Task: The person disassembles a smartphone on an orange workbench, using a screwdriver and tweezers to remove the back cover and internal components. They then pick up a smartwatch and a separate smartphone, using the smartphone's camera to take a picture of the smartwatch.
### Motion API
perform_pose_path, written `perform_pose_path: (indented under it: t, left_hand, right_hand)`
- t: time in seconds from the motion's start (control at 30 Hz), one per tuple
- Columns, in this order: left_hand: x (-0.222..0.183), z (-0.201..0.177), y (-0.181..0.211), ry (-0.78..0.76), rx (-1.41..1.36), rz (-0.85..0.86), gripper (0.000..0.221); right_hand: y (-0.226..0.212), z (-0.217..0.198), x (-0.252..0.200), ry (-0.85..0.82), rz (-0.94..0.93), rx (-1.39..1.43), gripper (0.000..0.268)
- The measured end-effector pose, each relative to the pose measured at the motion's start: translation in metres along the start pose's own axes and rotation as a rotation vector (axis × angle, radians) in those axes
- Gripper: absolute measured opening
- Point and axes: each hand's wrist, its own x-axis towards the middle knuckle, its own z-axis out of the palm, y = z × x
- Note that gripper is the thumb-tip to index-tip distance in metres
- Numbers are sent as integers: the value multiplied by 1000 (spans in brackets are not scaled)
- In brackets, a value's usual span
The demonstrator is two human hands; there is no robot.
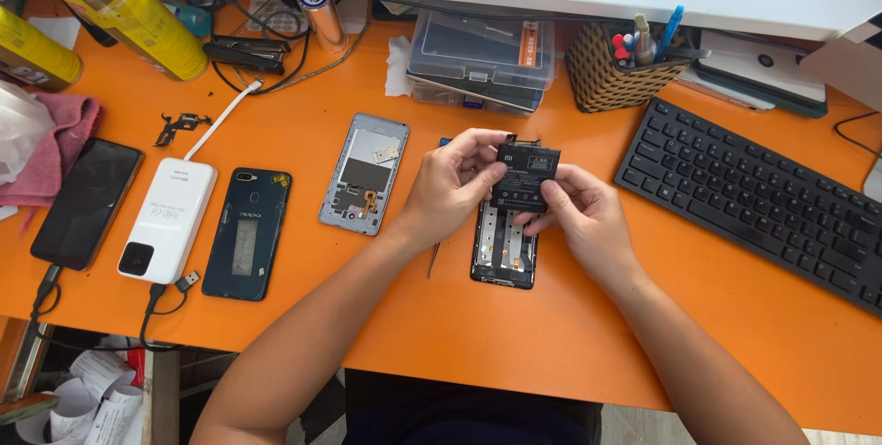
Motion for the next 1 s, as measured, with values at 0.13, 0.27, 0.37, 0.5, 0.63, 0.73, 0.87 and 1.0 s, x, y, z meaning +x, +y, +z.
perform_pose_path:
  t: [0.13,0.27,0.37,0.5,0.63,0.73,0.87,1.0]
  left_hand:
    - [-1,-1,6,-30,14,-28,31]
    - [0,-3,8,-4,17,-40,23]
    - [1,-7,-1,-40,36,-48,25]
    - [-2,-6,5,-119,55,-51,26]
    - [3,-15,7,-112,78,-50,19]
    - [6,-33,7,-142,111,-22,25]
    - [3,-54,20,-281,259,-230,24]
    - [-3,-60,32,-319,400,-363,27]
  right_hand:
    - [-8,3,-1,-2,11,-19,26]
    - [-9,7,-2,-38,-11,-47,23]
    - [-8,8,-4,-34,-6,-49,21]
    - [-15,9,-5,-22,-8,-86,19]
    - [6,-11,3,-7,-142,-437,24]
    - [-3,-13,3,-2,-480,-937,40]
    - [-20,-8,0,-192,-355,-1146,80]
    - [-31,-8,0,-268,-193,-1180,86]
